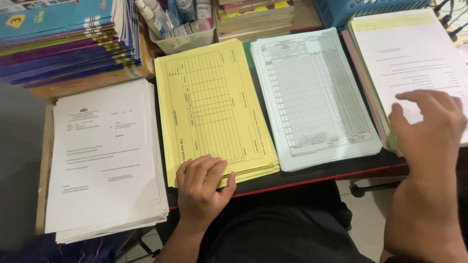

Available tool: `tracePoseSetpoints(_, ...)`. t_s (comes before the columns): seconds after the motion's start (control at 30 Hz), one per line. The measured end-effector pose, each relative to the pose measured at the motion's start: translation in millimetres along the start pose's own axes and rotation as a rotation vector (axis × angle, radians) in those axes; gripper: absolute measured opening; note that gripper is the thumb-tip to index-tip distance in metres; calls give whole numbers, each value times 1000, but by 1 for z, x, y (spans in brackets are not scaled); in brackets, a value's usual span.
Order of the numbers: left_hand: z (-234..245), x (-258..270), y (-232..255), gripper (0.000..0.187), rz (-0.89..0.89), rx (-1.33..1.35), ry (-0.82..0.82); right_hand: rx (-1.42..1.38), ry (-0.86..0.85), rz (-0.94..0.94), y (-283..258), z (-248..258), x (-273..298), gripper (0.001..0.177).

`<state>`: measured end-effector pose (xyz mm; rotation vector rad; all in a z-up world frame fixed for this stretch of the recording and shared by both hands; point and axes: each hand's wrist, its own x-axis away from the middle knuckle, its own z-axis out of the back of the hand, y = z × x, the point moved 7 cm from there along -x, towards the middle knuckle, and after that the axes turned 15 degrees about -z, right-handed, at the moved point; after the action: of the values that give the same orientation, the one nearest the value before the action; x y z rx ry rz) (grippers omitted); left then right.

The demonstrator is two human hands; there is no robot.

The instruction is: Sorting and organizing various documents, folders, and stacks of paper on a desk.

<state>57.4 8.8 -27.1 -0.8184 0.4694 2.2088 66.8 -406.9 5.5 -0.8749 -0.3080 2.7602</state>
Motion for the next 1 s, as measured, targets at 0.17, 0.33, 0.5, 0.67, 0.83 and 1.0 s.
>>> tracePoseSetpoints(0.17,-1,0,1,18,-8,-14,-5,43,-308,-335,3,-21,-21,38)
tracePoseSetpoints(0.33,-2,0,0,17,0,1,-5,1,-378,-401,-12,-8,-31,24)
tracePoseSetpoints(0.5,-1,-2,1,15,-6,1,1,-118,-462,-581,4,-2,-34,24)
tracePoseSetpoints(0.67,-1,-1,1,15,-10,-2,-1,-132,-364,-540,25,0,-31,18)
tracePoseSetpoints(0.83,-3,1,0,16,3,-17,-9,-201,-293,-328,-1,18,-20,24)
tracePoseSetpoints(1.0,-2,1,0,16,10,-9,1,-286,-297,-321,-5,15,-10,29)
